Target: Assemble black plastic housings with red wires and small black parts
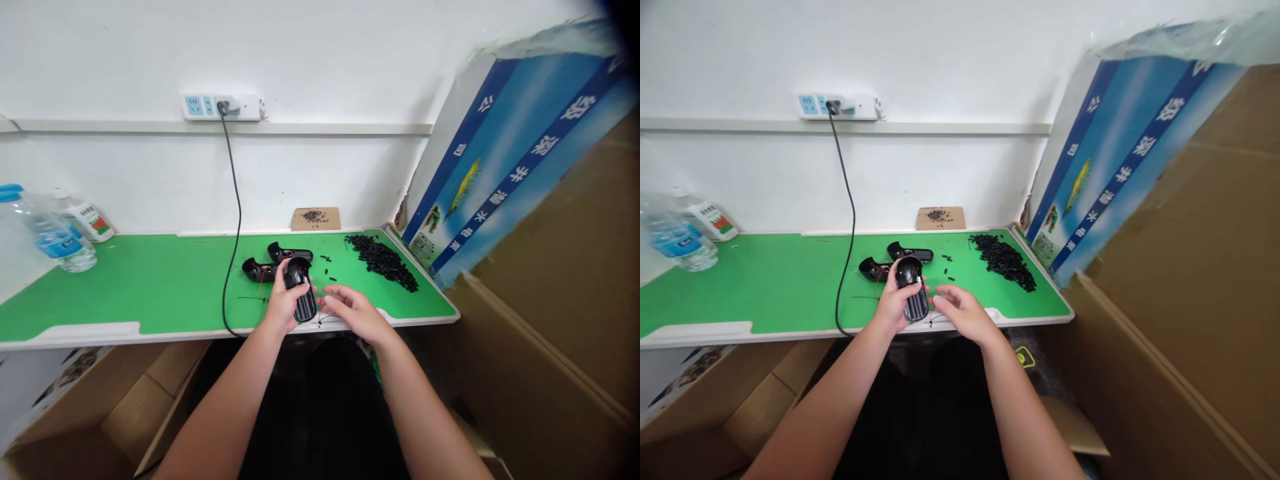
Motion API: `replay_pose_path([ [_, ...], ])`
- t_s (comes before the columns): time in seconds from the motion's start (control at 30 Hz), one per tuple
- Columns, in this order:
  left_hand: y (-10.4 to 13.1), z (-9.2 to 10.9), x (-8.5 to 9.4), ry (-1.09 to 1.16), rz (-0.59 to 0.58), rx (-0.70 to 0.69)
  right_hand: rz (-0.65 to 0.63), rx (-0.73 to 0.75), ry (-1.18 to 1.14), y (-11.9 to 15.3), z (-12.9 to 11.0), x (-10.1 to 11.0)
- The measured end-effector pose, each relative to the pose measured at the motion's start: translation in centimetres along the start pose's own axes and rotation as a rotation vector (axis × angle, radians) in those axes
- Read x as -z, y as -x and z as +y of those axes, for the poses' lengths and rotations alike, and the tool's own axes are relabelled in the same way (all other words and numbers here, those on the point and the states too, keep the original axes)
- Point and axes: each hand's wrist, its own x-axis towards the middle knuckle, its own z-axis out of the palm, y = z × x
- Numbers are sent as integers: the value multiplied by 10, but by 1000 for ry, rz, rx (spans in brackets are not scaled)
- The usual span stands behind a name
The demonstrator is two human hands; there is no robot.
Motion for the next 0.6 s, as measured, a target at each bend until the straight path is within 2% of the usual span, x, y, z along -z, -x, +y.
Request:
replay_pose_path([
  [0.13,0,-1,0,9,-8,-28,-16,46,196,12,-1,-16],
  [0.3,2,0,-1,-11,9,-34,130,97,393,11,0,-31],
  [0.43,1,1,-1,-30,34,-46,214,102,220,9,-7,-29],
  [0.6,-2,0,1,-75,56,-92,133,153,43,2,-32,-29],
])
